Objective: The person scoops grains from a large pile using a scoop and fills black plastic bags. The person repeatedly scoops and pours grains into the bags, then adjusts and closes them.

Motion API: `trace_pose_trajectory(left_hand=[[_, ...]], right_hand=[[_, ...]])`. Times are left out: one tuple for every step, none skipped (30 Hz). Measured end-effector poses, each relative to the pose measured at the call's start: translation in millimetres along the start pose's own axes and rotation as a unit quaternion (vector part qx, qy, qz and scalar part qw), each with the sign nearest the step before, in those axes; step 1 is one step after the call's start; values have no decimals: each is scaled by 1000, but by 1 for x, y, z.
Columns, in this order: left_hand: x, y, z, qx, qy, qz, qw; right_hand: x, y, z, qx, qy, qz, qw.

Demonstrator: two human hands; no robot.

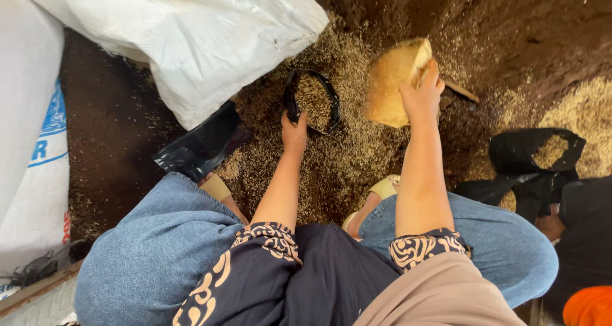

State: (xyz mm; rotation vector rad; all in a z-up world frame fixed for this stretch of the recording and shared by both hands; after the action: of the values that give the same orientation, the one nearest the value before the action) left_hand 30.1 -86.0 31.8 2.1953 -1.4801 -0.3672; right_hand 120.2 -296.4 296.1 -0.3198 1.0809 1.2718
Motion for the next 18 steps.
trace_pose_trajectory(left_hand=[[2,-5,9,4,43,-1,999],[3,-9,22,-46,135,-5,990],[4,-13,34,-95,226,-9,969],[5,-17,47,-144,314,-15,938],[4,-20,59,-154,324,-32,933],[3,-23,72,-165,334,-49,927],[4,-24,85,-175,343,-66,920],[6,-23,98,-183,244,-79,949],[10,-20,109,-190,141,-91,967],[13,-17,116,-193,38,-101,975],[21,-9,123,-186,30,-73,979],[31,0,127,-179,24,-47,982],[42,7,127,-189,10,-23,982],[55,14,124,-203,-2,-13,979],[66,19,120,-214,-14,1,977],[75,26,114,-222,-25,8,975],[82,31,108,-226,-29,14,974],[90,31,98,-228,-28,17,973]], right_hand=[[2,-5,-16,29,2,5,1000],[7,-10,-34,57,3,10,998],[14,-14,-52,84,4,16,996],[21,-19,-69,100,10,20,995],[29,-23,-87,116,16,24,993],[37,-27,-104,132,22,28,991],[44,-31,-118,130,22,31,991],[51,-36,-133,130,21,33,991],[57,-39,-148,129,21,36,991],[64,-42,-159,130,-1,29,991],[71,-44,-170,130,-22,23,991],[79,-48,-177,128,-44,17,991],[89,-50,-185,142,-69,5,987],[100,-53,-195,155,-95,-7,983],[112,-56,-204,169,-120,-19,978],[126,-57,-215,173,-142,-36,974],[140,-58,-225,177,-163,-53,969],[152,-64,-232,176,-184,-70,964]])
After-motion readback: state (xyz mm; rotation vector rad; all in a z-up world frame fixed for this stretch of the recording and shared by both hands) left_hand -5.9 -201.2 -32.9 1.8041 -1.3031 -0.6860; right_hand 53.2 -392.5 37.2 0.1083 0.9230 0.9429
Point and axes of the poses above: each hand's wrist, its own y-axis away from the middle knuckle, its own x-axis out of the palm, z = x × y, the point moved 1 cm from there along -y, towards the middle knuckle, and after that the axes turned 6 degrees about z, right-handed, at the moved point
